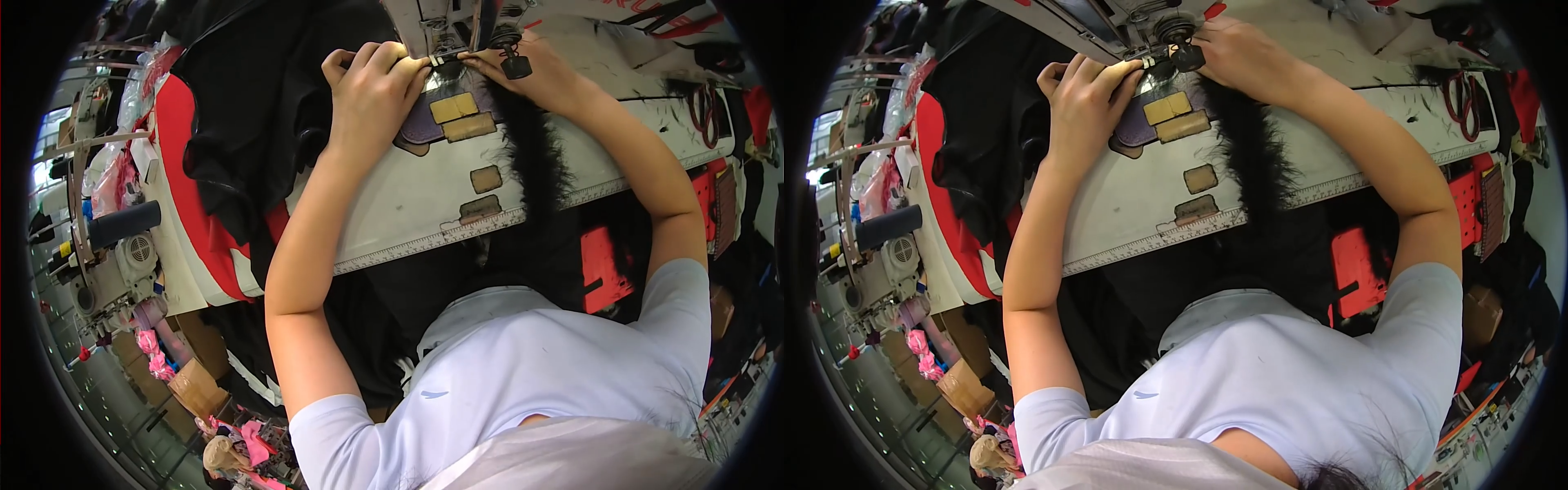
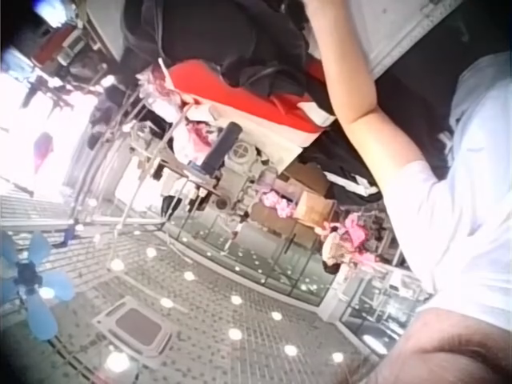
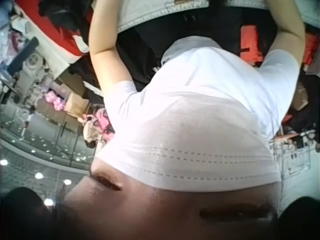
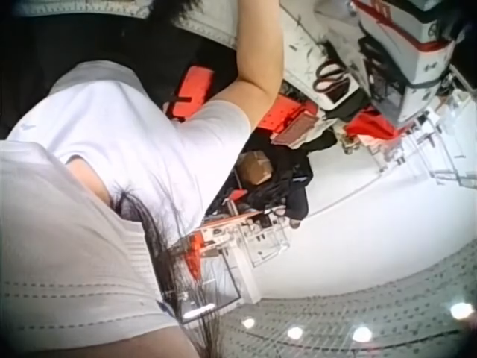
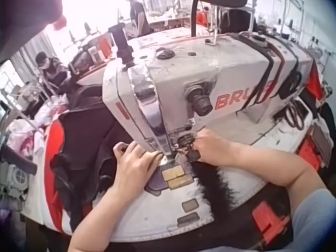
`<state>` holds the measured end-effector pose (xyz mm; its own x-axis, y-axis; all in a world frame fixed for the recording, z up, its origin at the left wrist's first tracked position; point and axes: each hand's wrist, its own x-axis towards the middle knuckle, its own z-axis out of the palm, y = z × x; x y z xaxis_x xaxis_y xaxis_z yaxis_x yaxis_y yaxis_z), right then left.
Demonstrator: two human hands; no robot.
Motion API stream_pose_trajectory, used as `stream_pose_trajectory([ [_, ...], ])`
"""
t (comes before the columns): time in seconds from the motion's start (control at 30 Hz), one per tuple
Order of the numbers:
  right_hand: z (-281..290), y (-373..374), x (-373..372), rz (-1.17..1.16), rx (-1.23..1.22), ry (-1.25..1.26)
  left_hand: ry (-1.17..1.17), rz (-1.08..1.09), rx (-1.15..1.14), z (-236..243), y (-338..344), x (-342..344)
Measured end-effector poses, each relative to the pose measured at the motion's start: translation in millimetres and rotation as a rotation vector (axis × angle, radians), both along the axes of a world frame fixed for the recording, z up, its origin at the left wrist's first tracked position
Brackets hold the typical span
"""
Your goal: Attaching black fur trim to a black garment using an industrial sewing machine.
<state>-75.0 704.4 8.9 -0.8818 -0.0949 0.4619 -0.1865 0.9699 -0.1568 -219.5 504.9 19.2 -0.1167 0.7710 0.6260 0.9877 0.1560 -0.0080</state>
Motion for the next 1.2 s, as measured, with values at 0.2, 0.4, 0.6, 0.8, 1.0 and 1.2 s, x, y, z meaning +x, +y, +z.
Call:
stream_pose_trajectory([
  [0.2,-4,3,-1,0.044,-0.029,0.013,0.054,0.025,-0.009,0,0,2],
  [0.4,-5,4,-7,0.076,-0.006,0.02,0.205,0.025,-0.078,1,-1,3],
  [0.6,0,2,-5,0.112,0.048,0.018,0.165,0.016,-0.042,-2,-2,4],
  [0.8,0,5,-18,0.183,0.165,0.179,0.165,-0.009,-0.049,0,-2,1],
  [1.0,-3,13,1,0.172,0.096,-0.087,0.184,-0.024,-0.05,0,0,0],
  [1.2,-10,12,-5,0.18,0.23,-0.061,0.206,-0.009,-0.019,-5,3,0],
])
